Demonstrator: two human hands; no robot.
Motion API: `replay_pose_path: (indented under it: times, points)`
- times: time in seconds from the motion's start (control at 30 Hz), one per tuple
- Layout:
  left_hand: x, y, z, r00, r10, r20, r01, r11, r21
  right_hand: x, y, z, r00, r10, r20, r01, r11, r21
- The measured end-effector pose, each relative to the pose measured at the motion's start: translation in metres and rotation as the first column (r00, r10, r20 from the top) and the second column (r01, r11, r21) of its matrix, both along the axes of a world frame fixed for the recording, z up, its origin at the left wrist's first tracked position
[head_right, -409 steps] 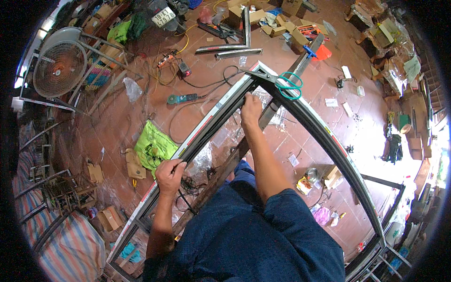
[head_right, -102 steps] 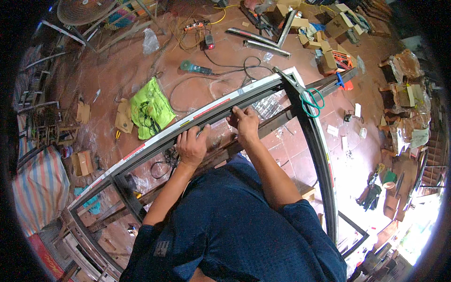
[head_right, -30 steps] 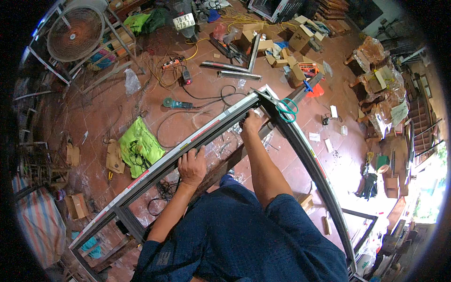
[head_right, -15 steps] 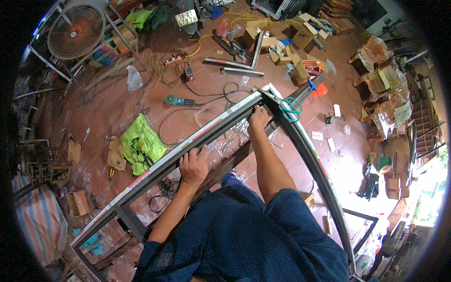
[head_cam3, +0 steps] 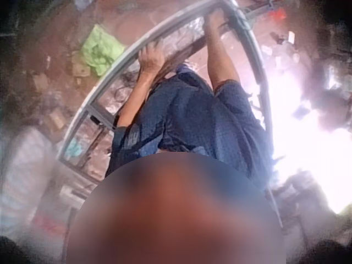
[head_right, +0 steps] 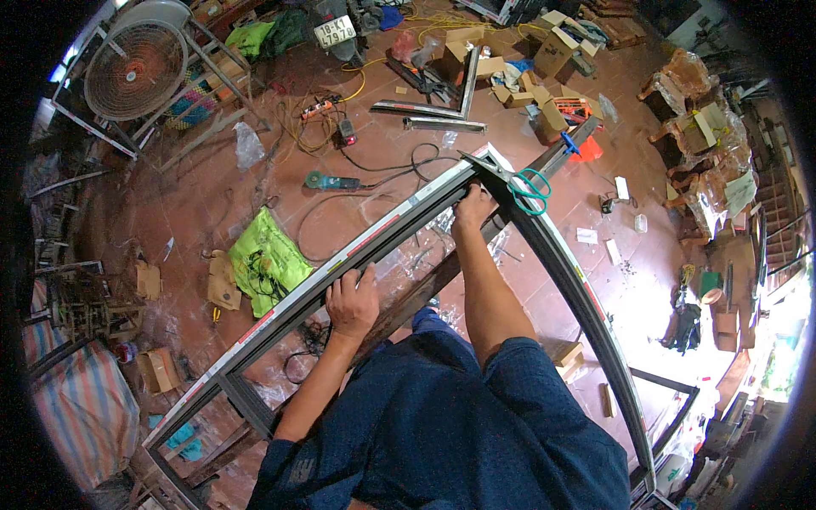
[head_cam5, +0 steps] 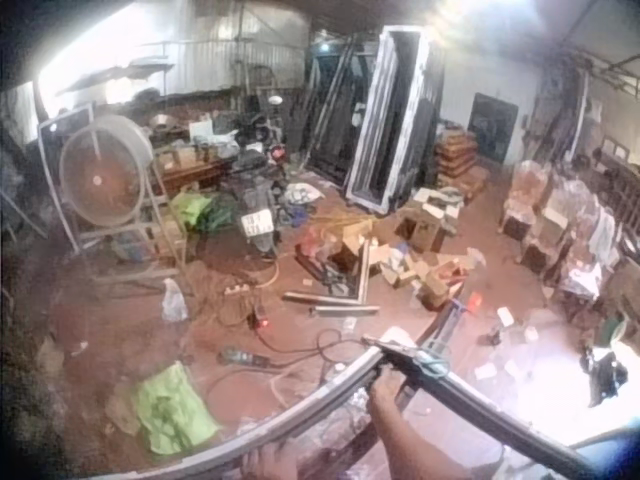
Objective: The person removes a rubber seal from a metal window frame using a red rubber mallet and a blue utility knife, then installs a new seal along the frame edges. The person works on the frame while sitting on the floor in a cluttered workshop.
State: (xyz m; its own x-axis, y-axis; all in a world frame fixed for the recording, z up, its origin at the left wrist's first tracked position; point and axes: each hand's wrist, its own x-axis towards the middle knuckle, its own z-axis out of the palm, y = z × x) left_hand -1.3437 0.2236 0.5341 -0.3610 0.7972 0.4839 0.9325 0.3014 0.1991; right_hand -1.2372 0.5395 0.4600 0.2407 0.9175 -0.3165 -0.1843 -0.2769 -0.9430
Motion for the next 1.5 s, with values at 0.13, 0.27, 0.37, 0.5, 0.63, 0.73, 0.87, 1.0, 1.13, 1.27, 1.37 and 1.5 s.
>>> replay_pose_path:
  times: [0.13,0.27,0.37,0.5,0.63,0.73,0.87,1.0,1.13,1.27,1.37,1.5]
  points:
    - [0.001,-0.005,-0.005,1.000,0.000,-0.019,-0.001,0.999,-0.041,0.004,0.013,-0.017,0.892,0.043,0.450,-0.063,0.998,0.029]
    - [0.000,-0.002,-0.004,0.999,0.018,-0.028,-0.019,0.999,-0.045,-0.008,-0.007,0.005,0.935,0.098,0.341,-0.109,0.994,0.014]
    - [0.001,0.001,0.000,1.000,0.000,-0.027,-0.002,0.998,-0.062,-0.009,-0.017,0.018,0.986,0.129,0.103,-0.133,0.991,0.029]
    - [0.003,0.006,-0.007,0.998,-0.008,-0.058,0.004,0.998,-0.067,-0.004,-0.007,-0.008,0.966,0.164,0.202,-0.169,0.986,0.011]
    - [0.001,0.001,-0.010,0.998,0.005,-0.067,-0.011,0.995,-0.103,-0.010,-0.036,0.029,0.957,0.192,0.218,-0.207,0.977,0.049]
    - [0.002,0.006,-0.007,0.999,-0.018,-0.034,0.013,0.992,-0.124,-0.006,-0.027,0.003,0.885,0.224,0.409,-0.290,0.951,0.105]
    - [0.006,-0.003,-0.002,1.000,0.011,-0.012,-0.013,0.984,-0.177,-0.012,-0.037,0.032,0.975,0.174,0.137,-0.179,0.984,0.024]
    - [0.002,0.001,-0.004,1.000,-0.015,-0.016,0.011,0.982,-0.187,-0.018,-0.020,0.022,0.995,0.075,0.072,-0.076,0.997,0.003]
    - [0.002,0.000,-0.004,1.000,-0.026,-0.012,0.024,0.986,-0.163,-0.022,-0.018,0.016,0.999,0.019,0.033,-0.017,0.998,-0.057]
    - [-0.001,0.006,-0.002,0.998,-0.055,-0.006,0.053,0.982,-0.181,-0.021,0.008,0.005,0.993,-0.042,0.114,0.060,0.986,-0.158]
    - [0.001,0.003,-0.001,0.999,-0.038,-0.003,0.037,0.988,-0.151,-0.028,0.003,0.012,0.993,-0.094,0.066,0.106,0.974,-0.202]
    - [0.000,-0.001,0.002,0.999,-0.018,-0.042,0.012,0.990,-0.144,-0.021,-0.001,0.021,0.989,-0.088,0.120,0.106,0.983,-0.153]
